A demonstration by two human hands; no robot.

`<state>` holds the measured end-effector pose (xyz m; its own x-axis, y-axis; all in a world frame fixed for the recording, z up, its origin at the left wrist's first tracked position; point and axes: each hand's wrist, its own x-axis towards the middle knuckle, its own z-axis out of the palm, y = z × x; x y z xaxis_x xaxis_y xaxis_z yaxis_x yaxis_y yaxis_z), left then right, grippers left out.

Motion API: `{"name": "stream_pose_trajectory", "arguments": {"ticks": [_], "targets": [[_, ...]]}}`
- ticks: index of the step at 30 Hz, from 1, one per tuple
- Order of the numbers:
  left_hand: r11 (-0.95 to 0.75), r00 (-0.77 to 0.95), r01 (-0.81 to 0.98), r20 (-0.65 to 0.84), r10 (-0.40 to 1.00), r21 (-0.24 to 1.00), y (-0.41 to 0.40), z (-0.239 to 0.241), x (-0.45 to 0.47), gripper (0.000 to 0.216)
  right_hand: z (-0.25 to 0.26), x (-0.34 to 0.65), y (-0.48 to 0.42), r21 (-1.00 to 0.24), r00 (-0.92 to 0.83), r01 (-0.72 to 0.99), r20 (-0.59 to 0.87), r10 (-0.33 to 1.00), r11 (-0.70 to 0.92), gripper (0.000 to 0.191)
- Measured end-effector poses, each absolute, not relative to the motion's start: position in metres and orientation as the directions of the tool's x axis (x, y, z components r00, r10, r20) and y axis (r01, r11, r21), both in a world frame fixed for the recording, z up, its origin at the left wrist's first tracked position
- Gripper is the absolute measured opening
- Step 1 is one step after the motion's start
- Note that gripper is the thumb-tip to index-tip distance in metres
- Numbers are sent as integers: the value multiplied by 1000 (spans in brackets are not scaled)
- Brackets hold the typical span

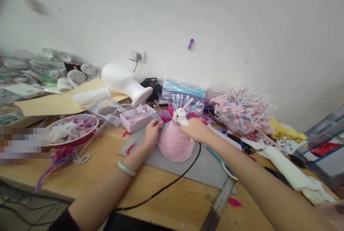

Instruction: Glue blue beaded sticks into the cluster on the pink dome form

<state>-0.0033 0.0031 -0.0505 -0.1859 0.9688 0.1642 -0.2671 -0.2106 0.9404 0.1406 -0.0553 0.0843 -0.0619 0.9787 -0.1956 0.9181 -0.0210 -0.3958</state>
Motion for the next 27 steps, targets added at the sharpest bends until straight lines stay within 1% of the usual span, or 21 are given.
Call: {"name": "stream_pose_trajectory", "arguments": {"ticks": [4,12,18,21,24,27], "targets": [[-205,-186,-263,159,970,943,2,-48,-4,14,83,142,-56,-408,-62,912,-202,977,-27,16],[-200,-189,-253,155,970,946,1,-47,-4,13,86,143,-60,-350,-58,937,-225,973,-25,18],[-185,-178,-266,140,974,946,2,-47,-4,13,88,145,-65,-342,-68,939,-216,974,-10,19],[-196,-182,-271,150,972,943,2,-48,-4,14,89,147,-69,-336,-47,941,-227,973,-33,17],[-203,-184,-265,157,970,943,3,-49,-4,12,89,148,-71,-349,-30,935,-228,973,-53,16],[-198,-186,-260,153,971,945,3,-50,-4,12,89,150,-72,-388,-52,921,-199,979,-30,16]]}}
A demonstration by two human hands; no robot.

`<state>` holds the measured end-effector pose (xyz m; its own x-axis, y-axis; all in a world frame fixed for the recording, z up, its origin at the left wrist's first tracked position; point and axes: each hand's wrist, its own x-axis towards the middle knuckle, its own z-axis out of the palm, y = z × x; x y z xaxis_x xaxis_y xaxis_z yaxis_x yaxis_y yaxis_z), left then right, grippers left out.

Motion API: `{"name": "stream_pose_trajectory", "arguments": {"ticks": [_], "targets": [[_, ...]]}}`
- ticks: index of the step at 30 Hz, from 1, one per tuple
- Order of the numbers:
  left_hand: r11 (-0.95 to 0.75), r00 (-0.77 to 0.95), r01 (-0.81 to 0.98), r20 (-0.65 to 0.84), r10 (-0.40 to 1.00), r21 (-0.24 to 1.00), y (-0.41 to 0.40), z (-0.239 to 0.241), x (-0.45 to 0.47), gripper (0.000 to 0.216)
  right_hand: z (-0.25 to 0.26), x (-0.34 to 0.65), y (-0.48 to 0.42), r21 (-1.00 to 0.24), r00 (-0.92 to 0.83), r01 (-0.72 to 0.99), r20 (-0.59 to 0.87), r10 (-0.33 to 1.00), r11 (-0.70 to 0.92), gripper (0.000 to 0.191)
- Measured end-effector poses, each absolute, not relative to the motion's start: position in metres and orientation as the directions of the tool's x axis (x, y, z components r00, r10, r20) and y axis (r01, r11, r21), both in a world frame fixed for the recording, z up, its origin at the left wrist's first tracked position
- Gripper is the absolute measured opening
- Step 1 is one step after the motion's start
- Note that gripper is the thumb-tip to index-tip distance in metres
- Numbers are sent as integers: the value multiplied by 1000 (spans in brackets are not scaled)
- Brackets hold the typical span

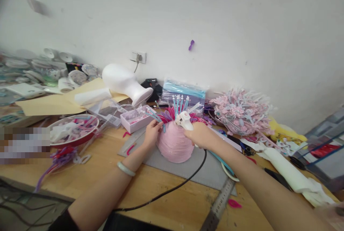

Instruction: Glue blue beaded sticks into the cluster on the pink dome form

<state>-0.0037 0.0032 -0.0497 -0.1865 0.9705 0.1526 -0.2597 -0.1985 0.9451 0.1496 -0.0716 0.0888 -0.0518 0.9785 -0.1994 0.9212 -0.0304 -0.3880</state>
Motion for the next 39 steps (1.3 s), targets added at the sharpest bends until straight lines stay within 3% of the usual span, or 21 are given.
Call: {"name": "stream_pose_trajectory", "arguments": {"ticks": [7,13,16,22,29,39], "targets": [[-218,-184,-250,175,967,943,2,-49,-5,12,76,154,-70,-520,-42,853,-144,989,-39,29],[-226,-180,-228,188,966,947,2,-49,-6,13,65,160,-78,-603,-19,795,-140,990,-70,26],[-224,-178,-215,188,966,951,3,-51,-6,13,60,163,-81,-616,-20,784,-139,990,-71,23],[-209,-168,-212,175,970,955,4,-53,-7,14,56,165,-83,-603,-25,795,-134,991,-61,37],[-226,-166,-217,193,967,950,3,-52,-6,15,61,171,-89,-627,4,775,-120,993,-79,27],[-208,-192,-296,155,969,932,5,-51,-6,17,43,201,-104,-762,159,646,76,984,-46,33]]}}
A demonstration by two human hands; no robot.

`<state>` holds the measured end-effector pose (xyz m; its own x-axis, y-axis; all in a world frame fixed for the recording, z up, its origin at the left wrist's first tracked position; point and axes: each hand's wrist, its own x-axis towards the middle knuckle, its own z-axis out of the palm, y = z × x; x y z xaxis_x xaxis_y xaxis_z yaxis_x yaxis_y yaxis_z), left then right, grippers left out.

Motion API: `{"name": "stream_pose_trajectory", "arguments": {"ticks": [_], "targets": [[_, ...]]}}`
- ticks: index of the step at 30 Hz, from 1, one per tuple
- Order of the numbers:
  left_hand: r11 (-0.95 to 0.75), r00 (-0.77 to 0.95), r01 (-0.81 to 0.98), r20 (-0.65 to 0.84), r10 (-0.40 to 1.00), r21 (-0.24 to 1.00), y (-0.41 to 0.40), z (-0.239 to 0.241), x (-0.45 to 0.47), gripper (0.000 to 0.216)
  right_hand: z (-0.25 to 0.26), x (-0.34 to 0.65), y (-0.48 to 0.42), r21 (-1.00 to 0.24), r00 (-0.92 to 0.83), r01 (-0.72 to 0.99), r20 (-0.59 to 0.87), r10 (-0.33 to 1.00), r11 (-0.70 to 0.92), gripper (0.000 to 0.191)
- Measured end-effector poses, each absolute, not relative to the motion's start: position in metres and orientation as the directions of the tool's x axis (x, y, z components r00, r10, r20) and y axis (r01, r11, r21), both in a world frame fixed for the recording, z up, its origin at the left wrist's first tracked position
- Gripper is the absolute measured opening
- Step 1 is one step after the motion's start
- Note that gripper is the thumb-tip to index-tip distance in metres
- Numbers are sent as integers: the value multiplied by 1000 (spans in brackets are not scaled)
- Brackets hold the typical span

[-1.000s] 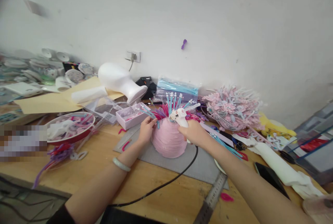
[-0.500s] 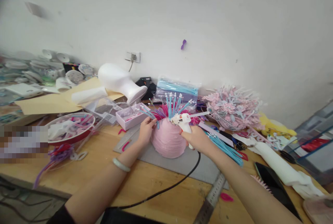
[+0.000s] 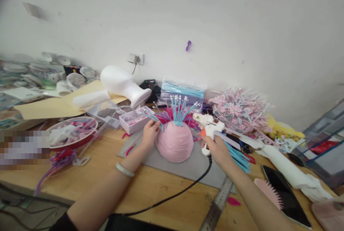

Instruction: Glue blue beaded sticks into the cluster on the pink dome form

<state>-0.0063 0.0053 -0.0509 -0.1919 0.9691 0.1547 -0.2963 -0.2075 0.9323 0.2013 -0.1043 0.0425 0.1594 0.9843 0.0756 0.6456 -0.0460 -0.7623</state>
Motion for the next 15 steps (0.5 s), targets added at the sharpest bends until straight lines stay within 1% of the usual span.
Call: {"name": "stream_pose_trajectory", "arguments": {"ticks": [2,3,5,6,7,9,11,13,15], "targets": [[-219,-224,-313,152,963,924,3,-45,-7,19,28,213,-111,-763,247,631,26,969,-141,32],[-230,-238,-309,159,958,923,1,-41,-8,20,18,219,-115,-753,295,621,-30,955,-215,33],[-255,-258,-273,184,948,928,-1,-35,-10,20,-4,229,-124,-722,356,579,-195,914,-379,37],[-269,-263,-243,204,943,932,-2,-33,-11,21,-14,233,-129,-690,362,576,-266,893,-439,39],[-289,-266,-208,230,936,935,-2,-32,-11,21,-23,236,-135,-656,383,578,-305,872,-484,41],[-335,-256,-126,296,920,934,-1,-29,-11,21,-37,239,-144,-599,378,623,-332,864,-503,42],[-364,-241,-36,345,907,931,0,-27,-9,20,-42,239,-151,-530,346,713,-303,888,-459,43],[-366,-225,61,370,901,929,2,-22,-6,19,-41,237,-153,-432,321,796,-292,901,-424,47],[-355,-199,151,380,903,923,3,-17,-2,19,-37,234,-152,-326,328,843,-320,889,-428,52]]}}
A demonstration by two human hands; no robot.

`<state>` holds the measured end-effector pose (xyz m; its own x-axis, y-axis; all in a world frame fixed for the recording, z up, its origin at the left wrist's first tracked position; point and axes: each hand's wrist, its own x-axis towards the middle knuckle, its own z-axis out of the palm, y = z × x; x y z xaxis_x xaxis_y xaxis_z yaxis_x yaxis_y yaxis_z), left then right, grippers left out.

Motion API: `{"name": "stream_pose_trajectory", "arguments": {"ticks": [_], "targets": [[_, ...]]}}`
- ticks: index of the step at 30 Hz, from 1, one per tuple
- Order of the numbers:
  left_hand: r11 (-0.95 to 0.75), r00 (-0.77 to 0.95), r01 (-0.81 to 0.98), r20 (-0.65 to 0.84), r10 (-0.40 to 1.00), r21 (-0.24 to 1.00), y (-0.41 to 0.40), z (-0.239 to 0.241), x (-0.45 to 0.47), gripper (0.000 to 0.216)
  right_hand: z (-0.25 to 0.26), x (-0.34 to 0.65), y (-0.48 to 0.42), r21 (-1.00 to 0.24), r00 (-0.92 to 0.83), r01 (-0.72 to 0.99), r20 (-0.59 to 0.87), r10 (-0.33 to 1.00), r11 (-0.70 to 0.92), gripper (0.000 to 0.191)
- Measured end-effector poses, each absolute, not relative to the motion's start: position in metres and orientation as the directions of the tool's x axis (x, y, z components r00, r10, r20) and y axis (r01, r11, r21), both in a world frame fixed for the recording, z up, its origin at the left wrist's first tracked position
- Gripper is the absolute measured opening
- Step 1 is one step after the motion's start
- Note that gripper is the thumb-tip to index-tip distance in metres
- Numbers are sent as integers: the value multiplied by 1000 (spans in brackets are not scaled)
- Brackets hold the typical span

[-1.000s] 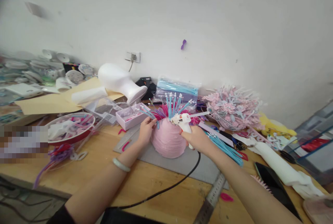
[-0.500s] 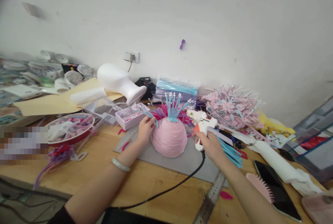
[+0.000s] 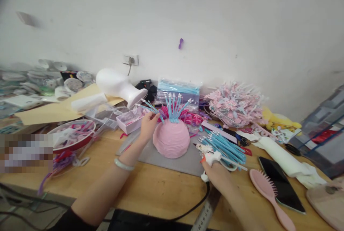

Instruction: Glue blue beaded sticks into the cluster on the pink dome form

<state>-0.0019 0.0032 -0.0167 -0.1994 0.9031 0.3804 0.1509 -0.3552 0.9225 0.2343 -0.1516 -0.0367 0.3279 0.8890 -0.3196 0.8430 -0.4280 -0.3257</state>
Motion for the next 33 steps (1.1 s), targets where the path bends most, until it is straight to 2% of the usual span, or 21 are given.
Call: {"name": "stream_pose_trajectory", "arguments": {"ticks": [4,7,12,19,22,26,30,33], "targets": [[-326,-166,275,379,911,904,6,-9,4,20,-31,228,-147,-164,355,887,-354,865,-431,57],[-312,-161,326,378,912,892,11,-10,8,20,-33,227,-148,-115,357,903,-335,872,-414,54],[-294,-119,333,349,930,896,17,-18,12,20,-38,230,-153,-198,326,902,-272,905,-384,60],[-322,-103,321,371,923,891,15,-19,14,20,-27,227,-155,-174,322,917,-210,923,-360,60],[-324,-85,330,370,925,886,15,-19,15,21,-14,212,-154,-177,248,944,-173,953,-278,55],[-344,-57,302,377,925,889,15,-19,15,19,-2,184,-154,-198,142,969,-56,988,-151,47],[-357,-46,285,385,922,889,15,-19,15,19,0,162,-150,-219,74,974,45,996,-62,45],[-376,-42,275,402,915,885,13,-19,16,20,-2,150,-144,-234,12,972,118,993,16,37]]}}
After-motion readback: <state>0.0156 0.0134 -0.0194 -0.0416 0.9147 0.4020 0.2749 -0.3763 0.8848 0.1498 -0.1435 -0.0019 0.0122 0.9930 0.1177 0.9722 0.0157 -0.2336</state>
